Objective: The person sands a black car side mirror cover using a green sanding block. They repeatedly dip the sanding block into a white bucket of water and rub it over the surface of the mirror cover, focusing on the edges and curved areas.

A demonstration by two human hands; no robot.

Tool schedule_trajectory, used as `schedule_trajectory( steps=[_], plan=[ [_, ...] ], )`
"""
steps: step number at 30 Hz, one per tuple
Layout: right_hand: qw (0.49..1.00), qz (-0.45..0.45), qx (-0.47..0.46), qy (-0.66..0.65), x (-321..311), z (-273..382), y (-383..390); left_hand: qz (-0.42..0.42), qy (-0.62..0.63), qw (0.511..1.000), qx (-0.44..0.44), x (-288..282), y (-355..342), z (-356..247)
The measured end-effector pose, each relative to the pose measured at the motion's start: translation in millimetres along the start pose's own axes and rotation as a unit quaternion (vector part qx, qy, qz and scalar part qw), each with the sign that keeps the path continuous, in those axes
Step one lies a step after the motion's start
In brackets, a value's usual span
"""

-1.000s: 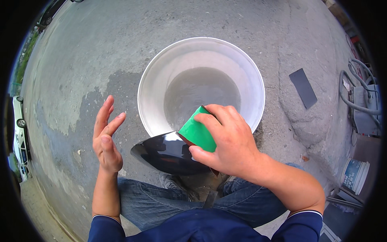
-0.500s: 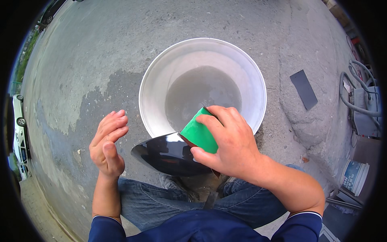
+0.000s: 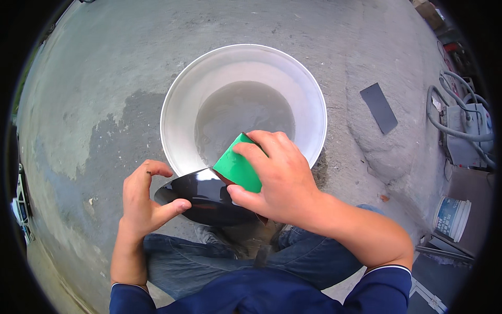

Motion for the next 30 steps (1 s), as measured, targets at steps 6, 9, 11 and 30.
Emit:
schedule_trajectory(
  steps=[6,9,11,30],
  plan=[
    [1.0,-0.004,-0.006,-0.007,2,1,-2,0.022,0.02,0.99,-0.135,14,0,-7],
    [1.0,-0.013,-0.011,-0.007,3,0,-2,0.004,0.007,0.99,-0.141,19,4,-9],
    [1.0,-0.018,-0.015,-0.012,4,0,-2,0.014,0.008,0.986,-0.166,20,5,-12],
    [0.891,0.163,0.36,-0.223,19,-55,-102,0.087,0.215,0.957,-0.175,9,30,39]
  ],
)
Point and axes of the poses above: each hand's wrist, its own y-axis away from the middle knuckle, its own x-axis out of the palm, z = x × y, the point moved 2 cm from there along -y, towards the middle knuckle, and after that the axes turned 15 degrees about x, right-handed, at the moved point
